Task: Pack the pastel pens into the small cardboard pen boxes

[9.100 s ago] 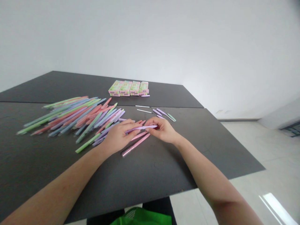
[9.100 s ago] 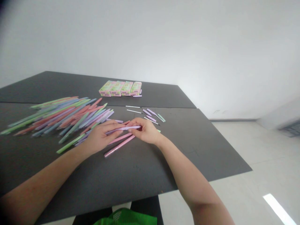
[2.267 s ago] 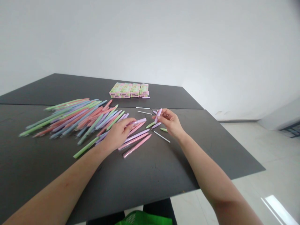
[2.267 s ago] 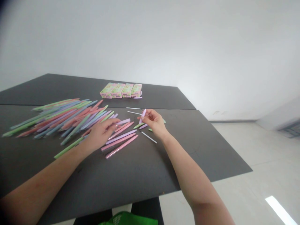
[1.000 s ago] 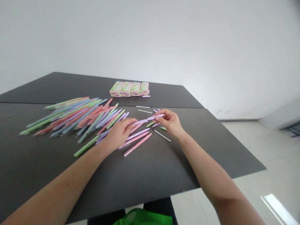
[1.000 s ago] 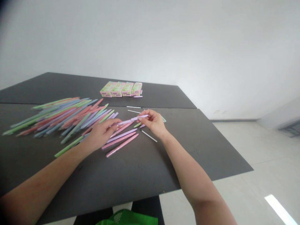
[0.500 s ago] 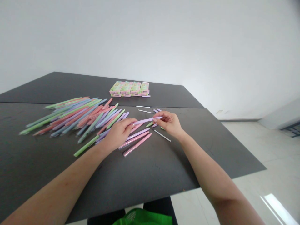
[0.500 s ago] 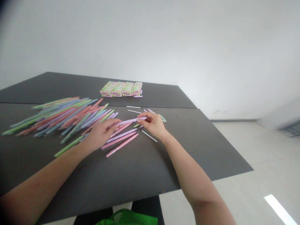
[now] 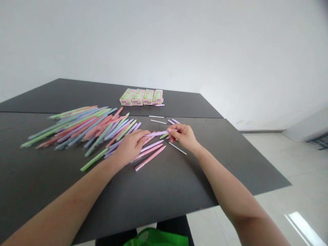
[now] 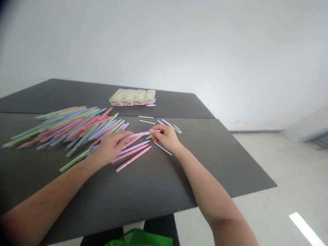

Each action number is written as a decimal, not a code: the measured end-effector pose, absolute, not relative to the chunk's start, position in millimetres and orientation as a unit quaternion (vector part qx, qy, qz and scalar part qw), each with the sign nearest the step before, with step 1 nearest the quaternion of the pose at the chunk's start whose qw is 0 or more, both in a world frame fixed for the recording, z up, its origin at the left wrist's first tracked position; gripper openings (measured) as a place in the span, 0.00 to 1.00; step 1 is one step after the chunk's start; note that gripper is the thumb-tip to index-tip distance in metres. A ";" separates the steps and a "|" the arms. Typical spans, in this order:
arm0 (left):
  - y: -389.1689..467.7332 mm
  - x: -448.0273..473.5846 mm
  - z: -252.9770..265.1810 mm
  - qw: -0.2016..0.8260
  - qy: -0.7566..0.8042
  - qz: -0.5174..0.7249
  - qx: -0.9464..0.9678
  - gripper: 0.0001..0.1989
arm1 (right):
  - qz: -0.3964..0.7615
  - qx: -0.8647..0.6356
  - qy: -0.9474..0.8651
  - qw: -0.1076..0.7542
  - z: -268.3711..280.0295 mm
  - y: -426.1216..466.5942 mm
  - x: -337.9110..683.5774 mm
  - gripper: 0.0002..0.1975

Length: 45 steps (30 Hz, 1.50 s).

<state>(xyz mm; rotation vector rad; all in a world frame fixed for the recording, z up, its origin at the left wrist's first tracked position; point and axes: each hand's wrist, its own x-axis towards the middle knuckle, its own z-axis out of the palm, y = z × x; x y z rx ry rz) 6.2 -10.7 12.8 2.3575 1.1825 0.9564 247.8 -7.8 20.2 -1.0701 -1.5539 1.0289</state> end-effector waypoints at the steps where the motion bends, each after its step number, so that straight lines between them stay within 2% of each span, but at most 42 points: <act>1: -10.6 6.2 12.6 0.167 0.416 0.336 0.828 0.16 | 0.422 -0.441 -0.638 0.470 20.3 -7.9 248.2 0.20; 10: -7.4 5.0 10.2 0.170 0.419 0.332 0.828 0.16 | 0.495 -0.380 -0.649 0.435 24.0 -8.6 255.1 0.19; 19: -8.5 4.4 11.1 0.171 0.426 0.332 0.824 0.16 | 0.450 -0.397 -0.663 0.448 22.0 -1.8 267.0 0.15; 25: -7.6 4.6 9.3 0.160 0.415 0.340 0.829 0.15 | 0.422 -0.436 -0.667 0.431 20.0 -0.5 265.1 0.19; 40: -8.5 5.4 12.0 0.160 0.411 0.336 0.832 0.15 | 0.451 -0.467 -0.655 0.387 15.3 -0.5 261.0 0.32; 45: -7.6 5.2 11.1 0.156 0.423 0.334 0.828 0.16 | 0.455 -0.413 -0.664 0.426 19.3 -1.0 266.0 0.21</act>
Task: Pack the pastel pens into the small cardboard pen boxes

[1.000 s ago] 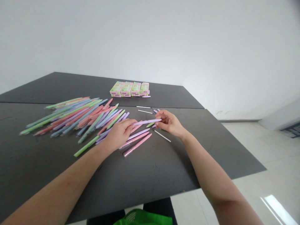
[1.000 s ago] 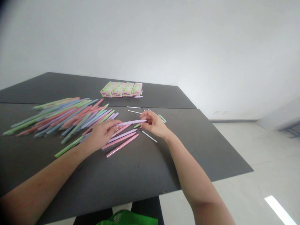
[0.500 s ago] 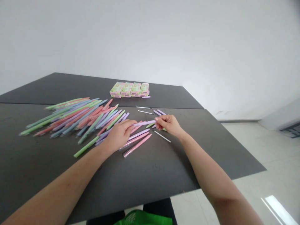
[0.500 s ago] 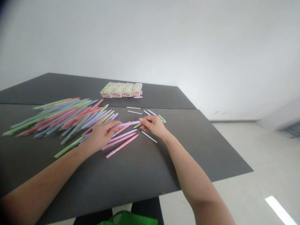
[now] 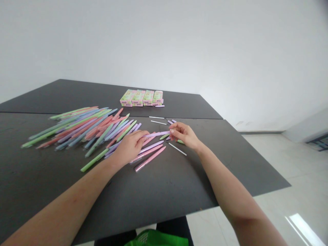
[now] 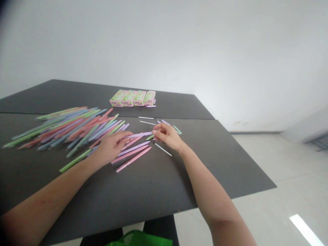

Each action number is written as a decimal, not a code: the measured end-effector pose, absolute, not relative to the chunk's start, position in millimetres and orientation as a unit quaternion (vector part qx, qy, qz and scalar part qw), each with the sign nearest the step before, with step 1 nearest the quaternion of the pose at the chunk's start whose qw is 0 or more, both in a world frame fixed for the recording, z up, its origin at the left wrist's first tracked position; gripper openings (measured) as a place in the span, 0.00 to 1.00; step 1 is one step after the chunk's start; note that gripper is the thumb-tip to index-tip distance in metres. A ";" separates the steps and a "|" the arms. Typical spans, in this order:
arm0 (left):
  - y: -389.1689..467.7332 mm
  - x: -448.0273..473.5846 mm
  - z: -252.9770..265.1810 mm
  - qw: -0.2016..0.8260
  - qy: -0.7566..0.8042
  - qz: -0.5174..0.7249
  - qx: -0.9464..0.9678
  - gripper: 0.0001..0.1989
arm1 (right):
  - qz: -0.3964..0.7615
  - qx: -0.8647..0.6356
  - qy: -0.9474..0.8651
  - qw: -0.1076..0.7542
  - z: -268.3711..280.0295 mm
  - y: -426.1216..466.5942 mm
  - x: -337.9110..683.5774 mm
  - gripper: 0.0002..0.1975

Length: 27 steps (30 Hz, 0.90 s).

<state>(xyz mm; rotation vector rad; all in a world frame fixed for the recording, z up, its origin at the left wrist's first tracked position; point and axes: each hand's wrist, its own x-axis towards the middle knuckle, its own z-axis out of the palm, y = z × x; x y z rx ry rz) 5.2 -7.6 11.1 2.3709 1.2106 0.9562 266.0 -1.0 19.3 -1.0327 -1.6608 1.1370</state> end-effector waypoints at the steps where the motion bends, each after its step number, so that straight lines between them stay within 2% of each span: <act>1: -7.2 4.9 10.5 0.155 0.426 0.331 0.828 0.16 | 0.447 -0.407 -0.668 0.434 19.5 -0.7 267.7 0.20; 6: -5.6 2.8 7.4 0.147 0.432 0.333 0.825 0.16 | 0.422 -0.409 -0.679 0.440 16.9 2.6 273.9 0.16; 14: -4.7 2.6 4.0 0.136 0.418 0.342 0.831 0.15 | 0.405 -0.439 -0.681 0.423 17.6 2.5 272.0 0.18; 27: -6.8 3.9 6.8 0.141 0.404 0.345 0.836 0.15 | 0.408 -0.487 -0.672 0.380 15.4 -0.5 264.3 0.29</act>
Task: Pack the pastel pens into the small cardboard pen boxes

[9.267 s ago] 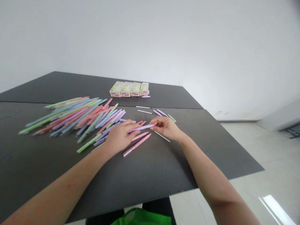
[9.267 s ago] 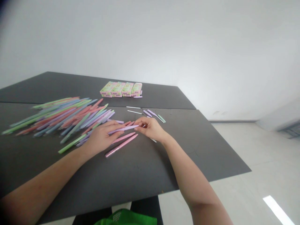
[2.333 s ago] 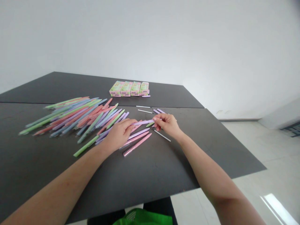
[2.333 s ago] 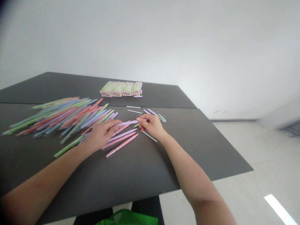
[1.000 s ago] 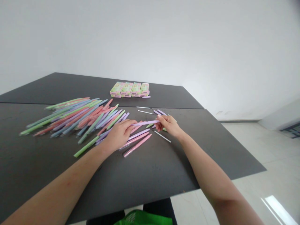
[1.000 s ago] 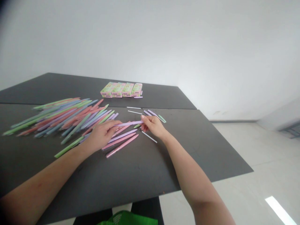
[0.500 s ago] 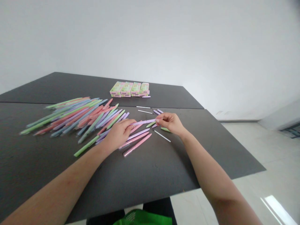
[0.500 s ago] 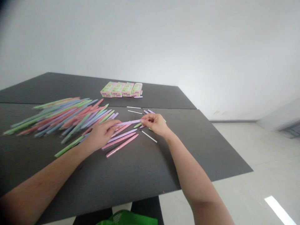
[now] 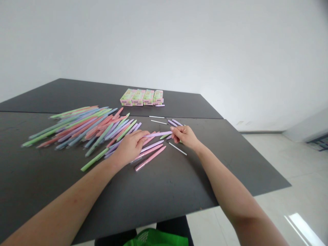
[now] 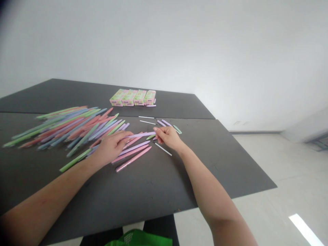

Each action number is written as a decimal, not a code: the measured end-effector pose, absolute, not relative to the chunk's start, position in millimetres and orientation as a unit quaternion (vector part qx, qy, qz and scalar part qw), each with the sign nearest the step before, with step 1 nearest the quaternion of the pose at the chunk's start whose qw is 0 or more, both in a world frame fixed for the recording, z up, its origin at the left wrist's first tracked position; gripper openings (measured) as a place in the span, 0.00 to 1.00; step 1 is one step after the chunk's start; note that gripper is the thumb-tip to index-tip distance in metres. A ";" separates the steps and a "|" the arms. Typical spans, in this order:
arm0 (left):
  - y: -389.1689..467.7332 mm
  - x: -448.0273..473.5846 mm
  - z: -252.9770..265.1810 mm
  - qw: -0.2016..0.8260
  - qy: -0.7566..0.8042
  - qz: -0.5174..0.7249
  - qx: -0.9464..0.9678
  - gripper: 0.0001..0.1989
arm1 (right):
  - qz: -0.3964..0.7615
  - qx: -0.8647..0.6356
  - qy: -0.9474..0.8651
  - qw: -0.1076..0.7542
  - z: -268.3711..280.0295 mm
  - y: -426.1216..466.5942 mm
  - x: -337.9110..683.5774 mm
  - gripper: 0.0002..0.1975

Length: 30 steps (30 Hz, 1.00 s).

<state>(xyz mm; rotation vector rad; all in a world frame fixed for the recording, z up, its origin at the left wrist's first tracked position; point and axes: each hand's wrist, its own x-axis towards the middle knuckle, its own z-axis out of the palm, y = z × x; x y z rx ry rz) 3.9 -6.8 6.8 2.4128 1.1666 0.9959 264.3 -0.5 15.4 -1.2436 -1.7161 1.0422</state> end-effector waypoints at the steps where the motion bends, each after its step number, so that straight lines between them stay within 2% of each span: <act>1: -7.3 4.3 7.6 0.144 0.407 0.343 0.834 0.15 | 0.406 -0.491 -0.671 0.378 15.7 -1.0 263.9 0.30; 8: -8.8 5.8 10.9 0.154 0.422 0.334 0.828 0.15 | 0.419 -0.479 -0.673 0.376 17.9 -1.7 262.6 0.32; 13: -6.9 4.4 9.9 0.151 0.434 0.329 0.825 0.16 | 0.424 -0.428 -0.676 0.424 19.4 -1.3 266.3 0.20; 20: -6.0 3.5 9.2 0.152 0.439 0.328 0.823 0.16 | 0.390 -0.421 -0.696 0.431 14.0 2.1 271.0 0.15; 30: -6.7 4.2 5.9 0.144 0.436 0.332 0.824 0.15 | 0.424 -0.439 -0.666 0.429 15.8 0.0 264.1 0.20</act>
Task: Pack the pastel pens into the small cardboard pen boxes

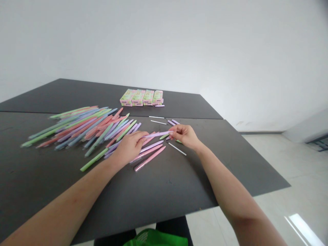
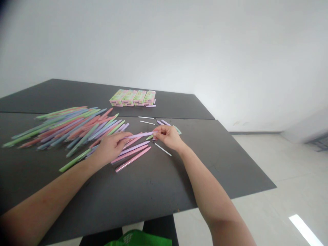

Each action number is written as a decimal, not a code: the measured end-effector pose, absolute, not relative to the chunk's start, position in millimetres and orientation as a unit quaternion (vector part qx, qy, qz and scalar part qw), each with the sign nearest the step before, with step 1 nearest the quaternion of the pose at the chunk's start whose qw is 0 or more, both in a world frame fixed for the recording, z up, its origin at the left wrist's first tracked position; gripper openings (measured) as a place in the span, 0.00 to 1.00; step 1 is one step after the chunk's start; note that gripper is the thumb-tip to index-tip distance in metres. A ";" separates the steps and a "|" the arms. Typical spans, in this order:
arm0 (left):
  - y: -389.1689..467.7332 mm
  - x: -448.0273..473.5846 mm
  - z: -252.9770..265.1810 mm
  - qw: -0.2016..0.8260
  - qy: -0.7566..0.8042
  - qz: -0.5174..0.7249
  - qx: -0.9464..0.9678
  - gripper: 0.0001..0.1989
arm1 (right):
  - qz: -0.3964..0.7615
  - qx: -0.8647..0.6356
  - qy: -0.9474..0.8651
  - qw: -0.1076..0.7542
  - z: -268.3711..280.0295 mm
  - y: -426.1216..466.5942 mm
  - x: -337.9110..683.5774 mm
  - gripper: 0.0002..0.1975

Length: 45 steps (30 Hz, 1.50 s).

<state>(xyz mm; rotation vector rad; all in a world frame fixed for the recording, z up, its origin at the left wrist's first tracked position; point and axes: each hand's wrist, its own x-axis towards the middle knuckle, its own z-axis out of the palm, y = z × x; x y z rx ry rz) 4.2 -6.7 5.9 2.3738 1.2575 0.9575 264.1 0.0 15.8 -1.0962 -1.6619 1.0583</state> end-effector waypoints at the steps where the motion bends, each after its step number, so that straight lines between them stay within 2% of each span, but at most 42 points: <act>1: -6.5 4.0 5.1 0.142 0.436 0.332 0.824 0.15 | 0.431 -0.441 -0.661 0.427 15.8 -0.3 263.7 0.20; 9: -5.8 3.4 0.7 0.117 0.427 0.341 0.829 0.15 | 0.463 -0.463 -0.635 0.410 15.3 -1.5 259.6 0.25; 20: -7.3 2.4 5.2 0.105 0.421 0.337 0.835 0.16 | 0.483 -0.474 -0.611 0.410 8.9 1.4 256.2 0.25; 29: 4.7 -13.6 20.4 0.178 0.515 0.409 0.732 0.18 | 0.462 -0.469 -0.634 0.406 8.3 5.0 257.9 0.24; 35: 19.6 -32.3 20.8 0.114 0.598 0.387 0.693 0.18 | 0.460 -0.470 -0.649 0.383 9.2 6.5 263.8 0.22; 45: 25.8 -35.8 8.7 0.002 0.572 0.283 0.770 0.17 | 0.396 -0.481 -0.725 0.295 -1.8 5.3 260.4 0.19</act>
